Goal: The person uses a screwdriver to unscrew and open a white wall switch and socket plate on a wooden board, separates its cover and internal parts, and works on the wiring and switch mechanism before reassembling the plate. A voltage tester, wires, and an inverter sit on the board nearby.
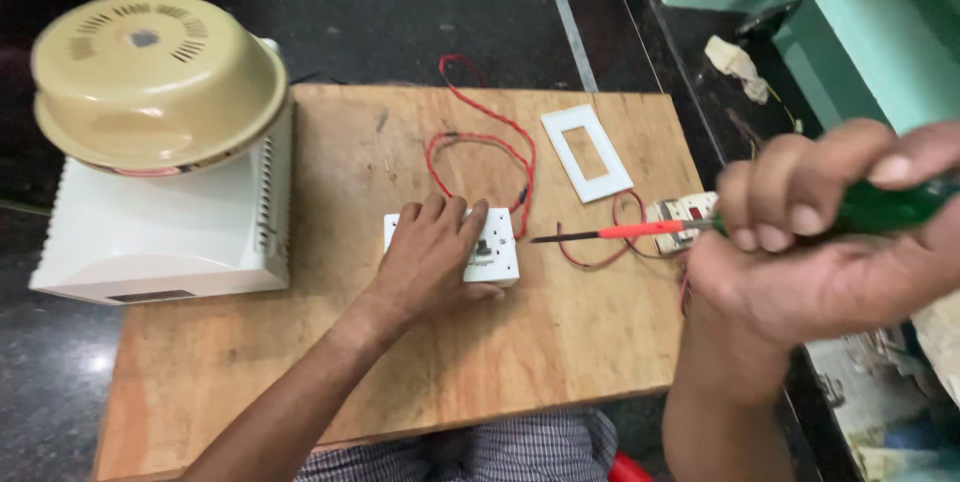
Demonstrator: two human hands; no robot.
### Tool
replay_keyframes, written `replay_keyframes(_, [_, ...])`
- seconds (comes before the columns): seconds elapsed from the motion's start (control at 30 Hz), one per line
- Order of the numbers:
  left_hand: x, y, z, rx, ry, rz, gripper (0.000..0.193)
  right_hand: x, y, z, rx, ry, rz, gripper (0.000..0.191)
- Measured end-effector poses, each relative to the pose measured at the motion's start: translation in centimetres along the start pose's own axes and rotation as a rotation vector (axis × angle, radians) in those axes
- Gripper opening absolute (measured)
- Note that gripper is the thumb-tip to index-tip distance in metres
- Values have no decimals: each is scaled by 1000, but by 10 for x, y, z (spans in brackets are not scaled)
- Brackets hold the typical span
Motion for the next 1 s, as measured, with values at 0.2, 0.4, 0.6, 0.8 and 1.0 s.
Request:
replay_keyframes(0.2, [-5, 5, 3, -29, 42, -94, 99, -4, 23, -18, -49, -22, 108, 41])
replay_keyframes(0.4, [-6, 8, 5, -38, 7, -62, 94, -7, 50, -37, 71, 48, 149, 38])
replay_keyframes(0.6, [-6, 8, 5, -37, 9, -70, 95, -5, 52, -42, 109, 80, 204, 40])
replay_keyframes(0.8, [-7, 10, 6, -37, 13, -68, 96, -3, 53, -48, 186, 154, 257, 41])
replay_keyframes(1.0, [-6, 11, 6, -30, 6, -61, 97, 1, 53, -52, 245, 208, 296, 43])
Point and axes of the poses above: each hand's wrist, its own x-axis towards the middle knuckle, its own y-axis out of the palm, z = x × y, the point moved 4 cm from there along x, towards the middle knuckle, and after that the axes turned 13 degrees about -x, right-handed, at the moved point
